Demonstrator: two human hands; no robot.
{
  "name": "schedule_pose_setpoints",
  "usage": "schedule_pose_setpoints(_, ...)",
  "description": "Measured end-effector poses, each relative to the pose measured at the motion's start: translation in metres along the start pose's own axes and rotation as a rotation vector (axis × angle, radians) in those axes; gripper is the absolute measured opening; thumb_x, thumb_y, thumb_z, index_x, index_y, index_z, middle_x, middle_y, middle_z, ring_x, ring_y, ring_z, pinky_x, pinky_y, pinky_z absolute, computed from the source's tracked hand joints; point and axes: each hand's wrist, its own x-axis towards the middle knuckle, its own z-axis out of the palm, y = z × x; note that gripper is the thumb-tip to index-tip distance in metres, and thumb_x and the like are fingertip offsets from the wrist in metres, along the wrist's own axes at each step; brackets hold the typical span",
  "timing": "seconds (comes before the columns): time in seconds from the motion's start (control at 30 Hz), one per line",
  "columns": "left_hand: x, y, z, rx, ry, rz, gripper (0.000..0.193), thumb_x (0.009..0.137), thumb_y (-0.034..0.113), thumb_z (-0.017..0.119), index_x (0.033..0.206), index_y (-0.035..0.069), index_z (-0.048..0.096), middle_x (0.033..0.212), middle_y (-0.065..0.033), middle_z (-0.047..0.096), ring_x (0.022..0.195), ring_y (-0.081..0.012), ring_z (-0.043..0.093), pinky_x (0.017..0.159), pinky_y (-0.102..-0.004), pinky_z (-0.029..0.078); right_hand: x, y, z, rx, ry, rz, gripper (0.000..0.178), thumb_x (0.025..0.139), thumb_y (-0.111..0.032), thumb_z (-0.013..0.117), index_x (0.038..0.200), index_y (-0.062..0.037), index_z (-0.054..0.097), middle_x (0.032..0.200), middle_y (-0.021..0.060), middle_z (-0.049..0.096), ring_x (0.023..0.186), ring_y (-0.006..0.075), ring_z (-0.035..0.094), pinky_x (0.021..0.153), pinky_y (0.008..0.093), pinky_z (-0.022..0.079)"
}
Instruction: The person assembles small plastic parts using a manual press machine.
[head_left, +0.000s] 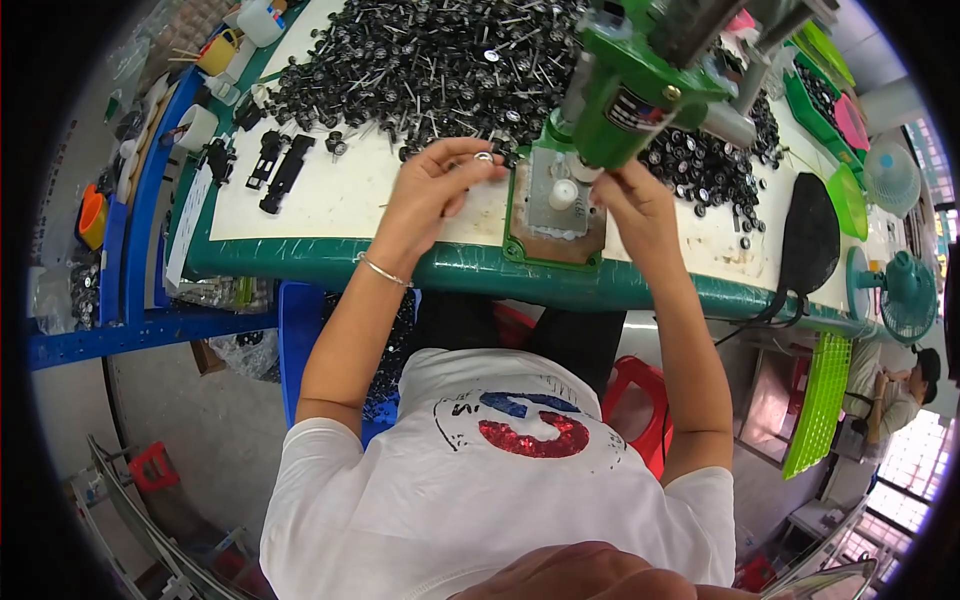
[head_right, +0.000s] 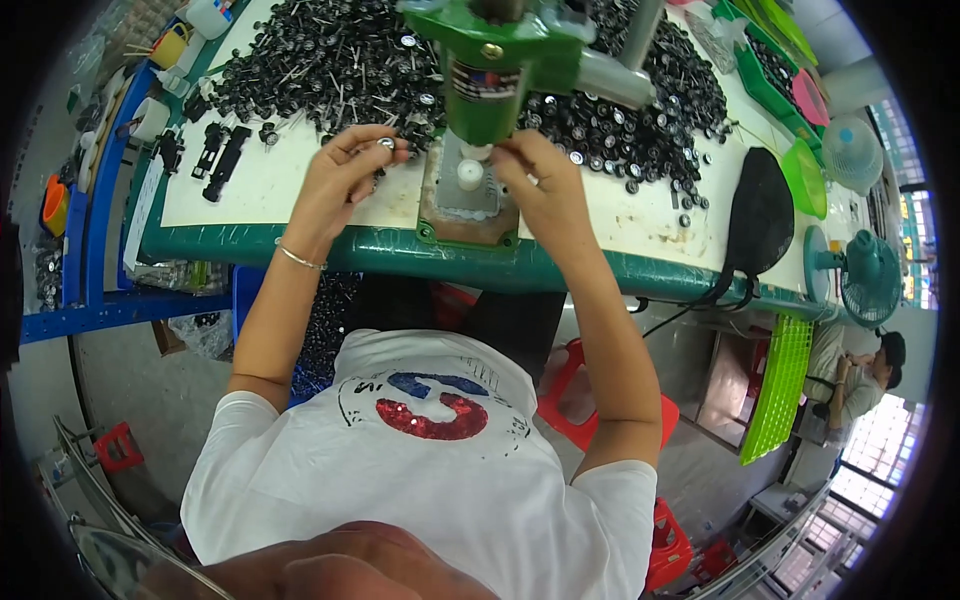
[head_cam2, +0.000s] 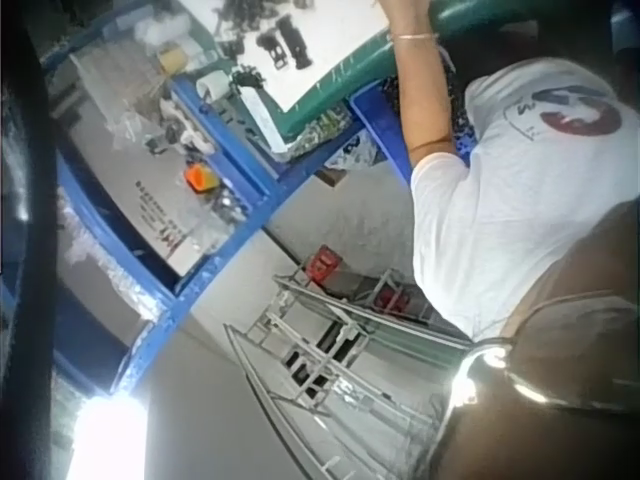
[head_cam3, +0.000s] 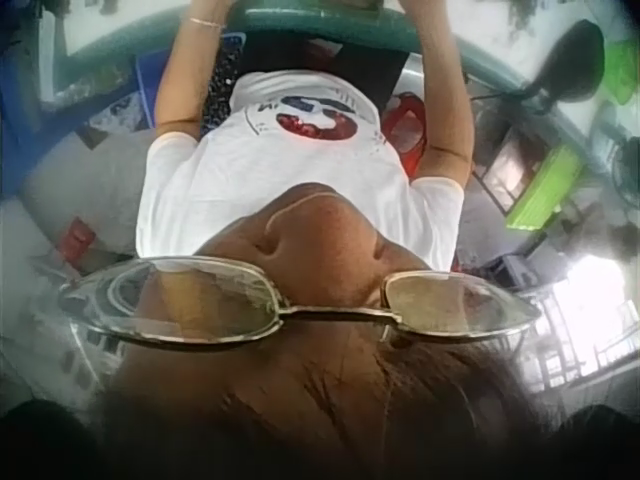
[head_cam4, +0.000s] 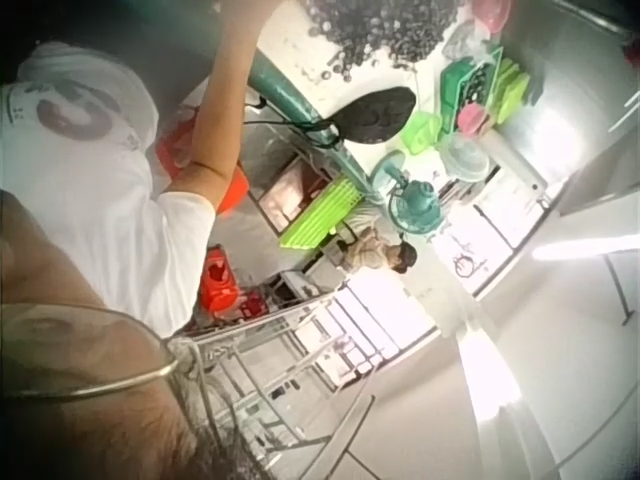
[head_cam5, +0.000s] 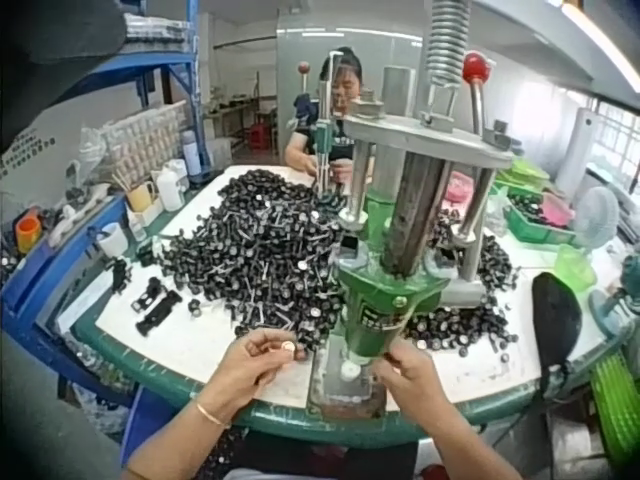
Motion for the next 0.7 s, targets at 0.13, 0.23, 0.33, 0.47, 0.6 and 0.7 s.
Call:
schedule_pose_setpoints(0.13,0.000,-0.004,0.008,0.023,-0.068,-0.015,0.038,0.077,0.006,0.071,0.114,0.002,0.064,0.097,-0.0034,0.069,0.063,0.0009,0.051,0.046,-0.0142,0.030,0.000,0.002,0.009,-0.419,0.010,-0.204,0.014,0.087,-0.007,0.058,0.098,0.0001,0.065,0.089,0.0138,0.058,0.074,0.0230,0.056,0.065,0.0321,0.045)
schedule_pose_setpoints(0.23,0.003,-0.016,0.007,-0.147,-0.058,-0.060,0.029,0.082,0.007,0.069,0.110,-0.001,0.065,0.096,-0.0081,0.070,0.063,-0.0001,0.056,0.043,-0.0143,0.030,-0.007,0.002,0.012,-0.524,0.027,-0.208,0.017,0.089,-0.009,0.061,0.103,-0.0035,0.067,0.090,0.0131,0.062,0.079,0.0253,0.059,0.069,0.0312,0.046)
schedule_pose_setpoints(0.33,-0.003,-0.015,0.007,-0.299,-0.061,-0.142,0.024,0.084,0.010,0.069,0.102,-0.005,0.065,0.089,-0.0117,0.071,0.062,-0.0010,0.057,0.043,-0.0148,0.030,-0.010,0.001,0.020,-0.584,0.029,-0.333,0.017,0.089,-0.009,0.060,0.103,-0.0024,0.067,0.092,0.0123,0.060,0.079,0.0239,0.059,0.069,0.0316,0.046)
schedule_pose_setpoints(0.47,-0.009,-0.009,0.013,-0.273,-0.068,-0.113,0.021,0.084,0.011,0.069,0.099,-0.003,0.067,0.087,-0.0103,0.071,0.063,-0.0006,0.058,0.042,-0.0148,0.029,-0.017,-0.008,0.028,-0.446,0.050,-0.280,0.020,0.087,-0.008,0.064,0.105,-0.0006,0.066,0.093,0.0118,0.059,0.072,0.0194,0.054,0.065,0.0296,0.045)
schedule_pose_setpoints(0.6,-0.006,-0.019,0.021,0.085,-0.061,0.179,0.015,0.081,0.009,0.069,0.092,0.000,0.071,0.082,-0.0060,0.070,0.069,-0.0075,0.061,0.060,-0.0215,0.046,-0.011,-0.012,0.023,-0.429,-0.014,-0.156,0.022,0.086,-0.008,0.065,0.107,-0.0011,0.066,0.093,0.0094,0.059,0.072,0.0167,0.053,0.066,0.0270,0.044)
schedule_pose_setpoints(0.7,-0.006,-0.012,0.029,0.204,-0.080,0.252,0.017,0.080,0.009,0.070,0.093,-0.001,0.071,0.081,-0.0056,0.069,0.073,-0.0108,0.062,0.071,-0.0257,0.049,-0.009,-0.002,0.016,-0.345,-0.032,-0.108,0.026,0.083,-0.009,0.068,0.108,-0.0019,0.066,0.095,0.0074,0.060,0.071,0.0142,0.051,0.066,0.0265,0.044)
